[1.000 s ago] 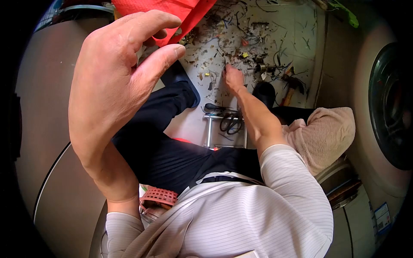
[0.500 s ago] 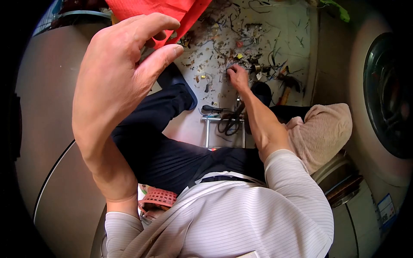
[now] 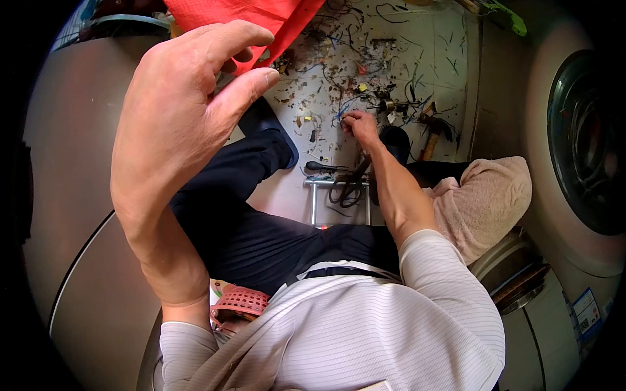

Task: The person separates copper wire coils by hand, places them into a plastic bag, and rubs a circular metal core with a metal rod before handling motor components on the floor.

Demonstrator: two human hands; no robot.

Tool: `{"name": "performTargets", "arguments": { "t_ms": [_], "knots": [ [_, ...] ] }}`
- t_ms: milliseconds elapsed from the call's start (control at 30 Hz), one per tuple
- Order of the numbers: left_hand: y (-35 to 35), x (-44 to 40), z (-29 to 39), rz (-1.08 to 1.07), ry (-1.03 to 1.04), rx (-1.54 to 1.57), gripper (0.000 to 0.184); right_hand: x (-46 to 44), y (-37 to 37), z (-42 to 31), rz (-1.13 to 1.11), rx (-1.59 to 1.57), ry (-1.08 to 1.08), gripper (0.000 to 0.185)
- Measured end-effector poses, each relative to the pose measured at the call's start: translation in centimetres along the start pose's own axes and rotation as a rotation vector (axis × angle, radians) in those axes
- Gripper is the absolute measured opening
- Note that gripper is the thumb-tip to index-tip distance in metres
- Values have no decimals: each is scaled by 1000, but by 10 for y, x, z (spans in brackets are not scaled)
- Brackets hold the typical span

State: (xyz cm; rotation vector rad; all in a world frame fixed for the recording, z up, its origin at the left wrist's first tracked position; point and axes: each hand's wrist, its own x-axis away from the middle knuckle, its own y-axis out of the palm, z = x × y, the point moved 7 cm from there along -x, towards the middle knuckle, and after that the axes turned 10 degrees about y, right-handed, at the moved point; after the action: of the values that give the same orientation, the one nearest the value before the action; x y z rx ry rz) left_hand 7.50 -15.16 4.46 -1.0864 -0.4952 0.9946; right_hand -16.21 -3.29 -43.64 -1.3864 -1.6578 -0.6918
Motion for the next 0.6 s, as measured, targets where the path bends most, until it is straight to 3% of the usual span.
{"name": "performTargets", "arguments": {
  "t_ms": [67, 133, 167, 233, 433, 600],
  "knots": [
    [0, 1, 0, 3, 2, -1, 29, 7, 3, -3, -40, -97, 37, 24],
    [-1, 2, -1, 8, 4, -4, 28, 3, 3, -8, 1, 264, -56, 27],
    [-1, 2, -1, 11, 6, -2, 28, 2, 4, -6, 1, 265, -56, 27],
    [-2, 2, -1, 13, 5, -3, 27, 18, 0, -38, 382, 633, -398, 27],
    [0, 2, 0, -25, -28, 1, 26, 14, 15, -58, 412, 732, -326, 24],
    [2, 1, -1, -60, -53, -4, 26, -8, 23, -60, 361, 859, -397, 24]
  ]
}}
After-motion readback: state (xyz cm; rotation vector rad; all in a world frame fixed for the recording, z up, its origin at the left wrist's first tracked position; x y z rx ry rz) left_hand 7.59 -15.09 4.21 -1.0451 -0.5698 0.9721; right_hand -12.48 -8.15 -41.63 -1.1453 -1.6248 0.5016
